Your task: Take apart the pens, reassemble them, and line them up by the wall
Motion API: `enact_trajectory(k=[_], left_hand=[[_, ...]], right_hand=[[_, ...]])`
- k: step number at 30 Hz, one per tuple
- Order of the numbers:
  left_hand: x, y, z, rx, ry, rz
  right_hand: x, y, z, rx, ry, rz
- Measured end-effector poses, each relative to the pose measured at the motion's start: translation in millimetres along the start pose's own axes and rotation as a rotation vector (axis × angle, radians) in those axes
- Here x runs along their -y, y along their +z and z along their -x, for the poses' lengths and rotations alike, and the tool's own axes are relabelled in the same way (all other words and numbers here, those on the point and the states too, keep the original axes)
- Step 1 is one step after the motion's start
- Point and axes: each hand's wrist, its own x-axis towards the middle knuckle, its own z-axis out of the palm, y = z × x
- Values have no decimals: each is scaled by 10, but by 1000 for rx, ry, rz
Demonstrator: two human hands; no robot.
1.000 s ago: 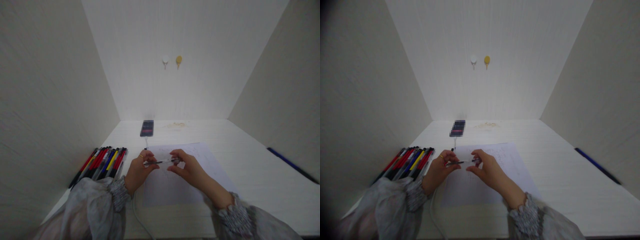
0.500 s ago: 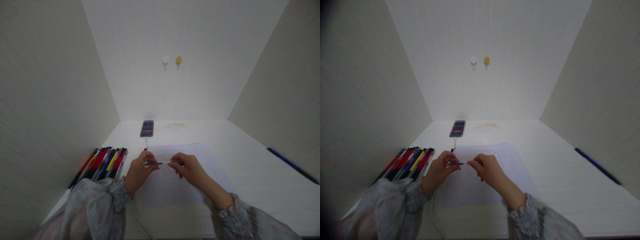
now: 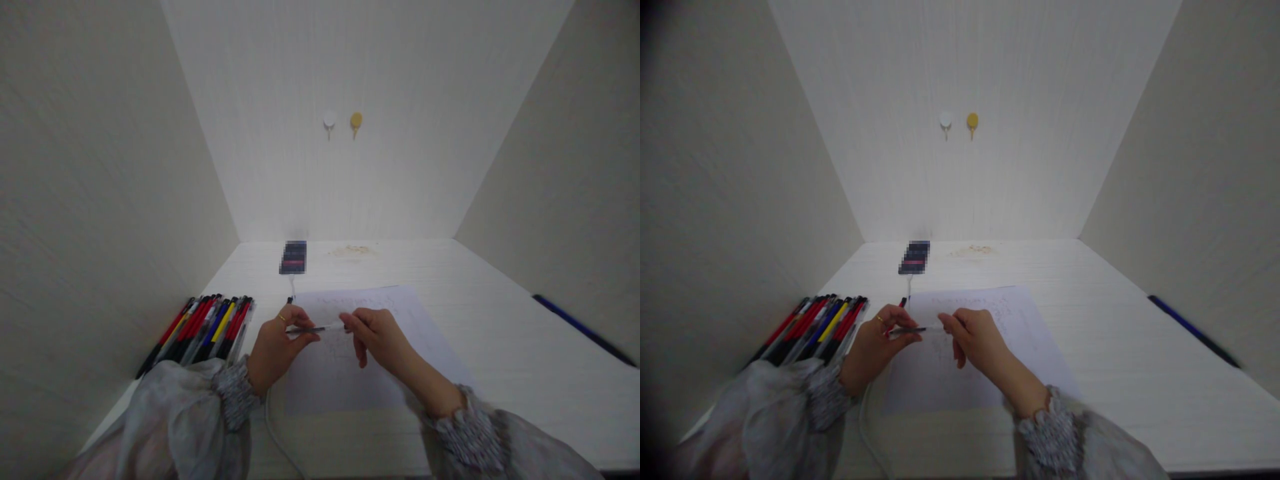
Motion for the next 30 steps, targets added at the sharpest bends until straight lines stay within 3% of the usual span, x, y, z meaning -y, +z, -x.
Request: enact_trajectory(k=[3,8,17,23,25,27,30], left_hand=[[-12,-11,-1,-6,10,-8],[-8,-29,-16,-25,0,-32],[-37,-14,-2,-38,-12,-43],[7,-17,-19,30,33,-62],[31,-12,-31,56,77,-65],[47,-7,-42,69,124,-68],[50,-5,-52,66,154,-95]], right_hand=[[-16,7,-8,-36,-14,0],[-6,6,-8,26,-71,-246],[-10,10,-14,-60,28,-57],[3,6,-47,-33,-5,-449],[11,-23,-53,-96,-17,-504],[13,-76,-63,-245,-65,-545],[3,-194,-90,-392,-164,-788]])
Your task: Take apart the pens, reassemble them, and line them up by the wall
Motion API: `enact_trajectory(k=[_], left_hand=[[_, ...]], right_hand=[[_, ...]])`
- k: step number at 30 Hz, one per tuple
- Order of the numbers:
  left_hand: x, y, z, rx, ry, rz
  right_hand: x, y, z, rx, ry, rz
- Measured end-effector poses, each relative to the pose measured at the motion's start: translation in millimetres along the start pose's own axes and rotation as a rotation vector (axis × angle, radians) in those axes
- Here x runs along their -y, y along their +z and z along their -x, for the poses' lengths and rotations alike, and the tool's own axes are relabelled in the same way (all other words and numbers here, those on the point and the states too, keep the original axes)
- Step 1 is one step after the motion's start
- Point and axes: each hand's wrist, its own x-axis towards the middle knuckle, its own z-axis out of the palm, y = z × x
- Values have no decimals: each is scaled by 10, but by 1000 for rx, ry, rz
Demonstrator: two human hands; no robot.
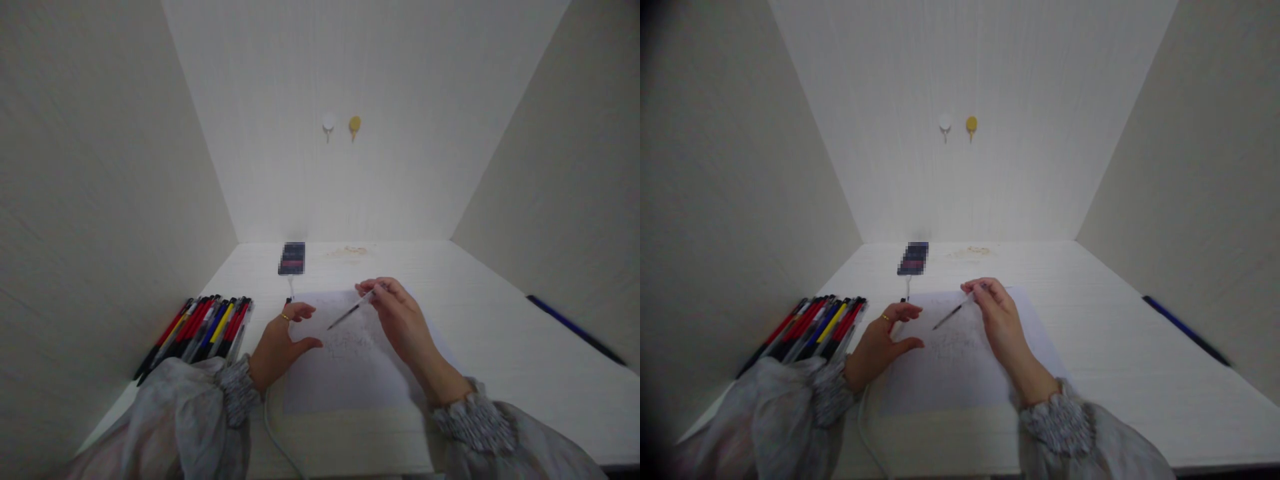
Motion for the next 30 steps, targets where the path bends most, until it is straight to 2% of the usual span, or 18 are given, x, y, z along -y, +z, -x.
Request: enact_trajectory(k=[4,8,14,30], left_hand=[[-18,-6,5,3,-15,7],[-19,-8,18,-3,-40,17],[-9,-7,25,2,-53,19],[-17,-16,17,21,-69,-11]], right_hand=[[61,-159,-101,-74,25,-359],[60,-329,-148,-123,106,-509],[57,-383,-132,-166,118,-571],[85,-363,-104,-119,87,-583]])
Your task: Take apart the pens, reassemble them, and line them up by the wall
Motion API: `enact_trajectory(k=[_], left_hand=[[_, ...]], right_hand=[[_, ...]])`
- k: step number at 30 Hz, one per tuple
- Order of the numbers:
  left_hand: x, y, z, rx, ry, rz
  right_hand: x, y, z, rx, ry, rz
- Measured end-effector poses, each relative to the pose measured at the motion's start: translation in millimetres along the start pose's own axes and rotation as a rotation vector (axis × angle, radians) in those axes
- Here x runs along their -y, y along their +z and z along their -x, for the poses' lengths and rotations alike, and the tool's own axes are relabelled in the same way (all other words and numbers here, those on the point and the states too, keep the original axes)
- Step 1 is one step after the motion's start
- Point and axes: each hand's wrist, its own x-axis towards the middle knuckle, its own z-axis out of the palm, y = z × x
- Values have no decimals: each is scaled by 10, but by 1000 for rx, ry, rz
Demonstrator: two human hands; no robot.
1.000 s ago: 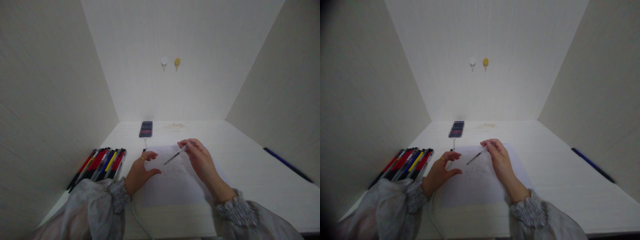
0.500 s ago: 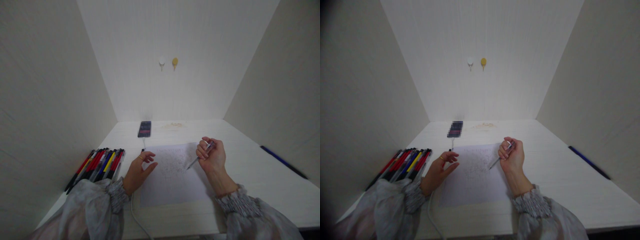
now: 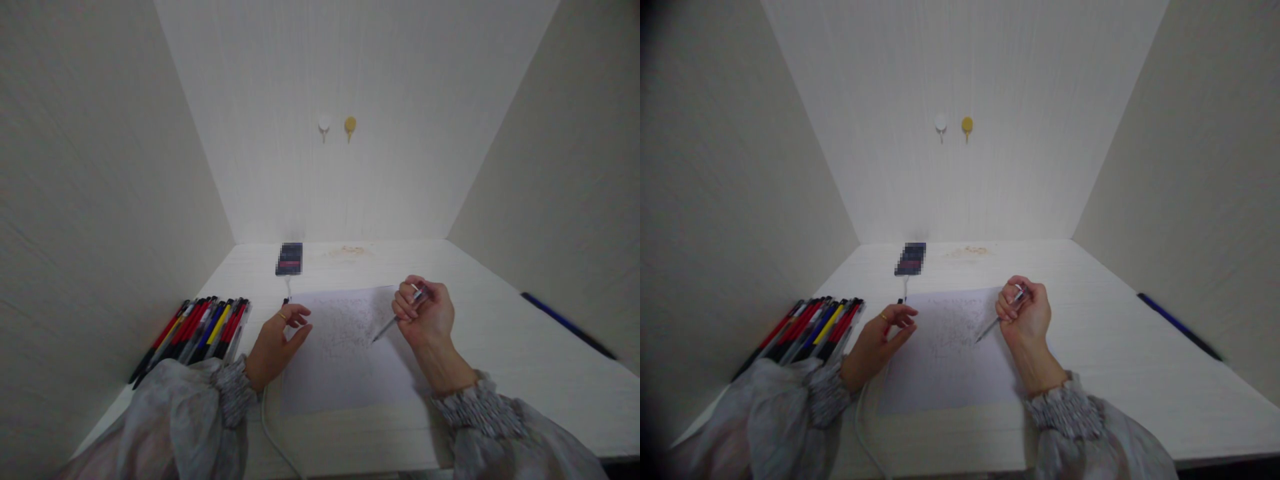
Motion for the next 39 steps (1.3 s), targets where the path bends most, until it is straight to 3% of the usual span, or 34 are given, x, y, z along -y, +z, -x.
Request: enact_trajectory(k=[7,14,19,23,26,29,33,39], left_hand=[[59,29,0,127,49,-74],[111,34,-10,238,143,-104],[164,54,-6,254,128,-143],[163,55,-5,259,128,-155],[141,50,-8,255,123,-171],[113,43,-14,255,133,-192],[93,41,-18,270,134,-209],[109,42,-17,259,129,-187]], right_hand=[[16,34,-17,-90,-52,72],[-13,-7,-46,-80,-131,478],[-93,2,-4,22,-121,770],[-158,53,25,83,-53,821],[-233,104,51,264,63,806],[-390,140,75,415,145,949],[-669,134,93,424,237,1119],[-817,146,119,458,149,1326]])
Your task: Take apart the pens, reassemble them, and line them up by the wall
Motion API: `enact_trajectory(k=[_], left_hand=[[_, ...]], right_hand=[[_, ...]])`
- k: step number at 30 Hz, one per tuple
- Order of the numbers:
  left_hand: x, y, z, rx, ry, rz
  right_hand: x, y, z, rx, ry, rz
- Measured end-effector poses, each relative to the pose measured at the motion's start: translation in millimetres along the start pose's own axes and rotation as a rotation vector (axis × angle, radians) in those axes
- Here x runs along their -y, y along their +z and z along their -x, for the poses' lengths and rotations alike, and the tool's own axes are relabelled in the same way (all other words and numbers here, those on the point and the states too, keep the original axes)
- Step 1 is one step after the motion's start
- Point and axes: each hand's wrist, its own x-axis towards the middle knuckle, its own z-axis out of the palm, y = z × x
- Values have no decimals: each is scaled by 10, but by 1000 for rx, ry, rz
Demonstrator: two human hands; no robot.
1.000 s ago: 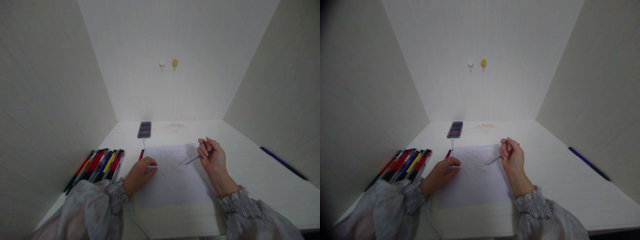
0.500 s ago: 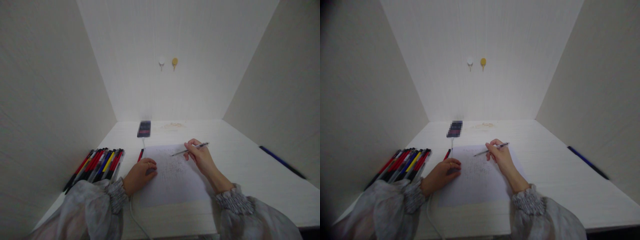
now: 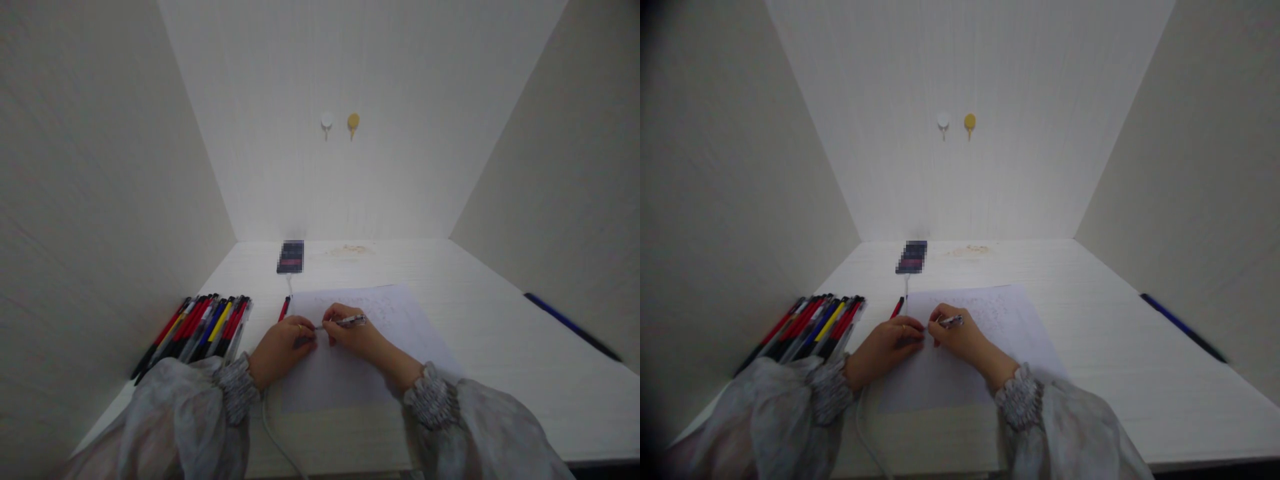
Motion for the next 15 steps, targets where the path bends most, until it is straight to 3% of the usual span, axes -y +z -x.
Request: enact_trajectory(k=[15], left_hand=[[8,-3,-1,-6,-1,14]], right_hand=[[25,-17,18,-27,10,66]])
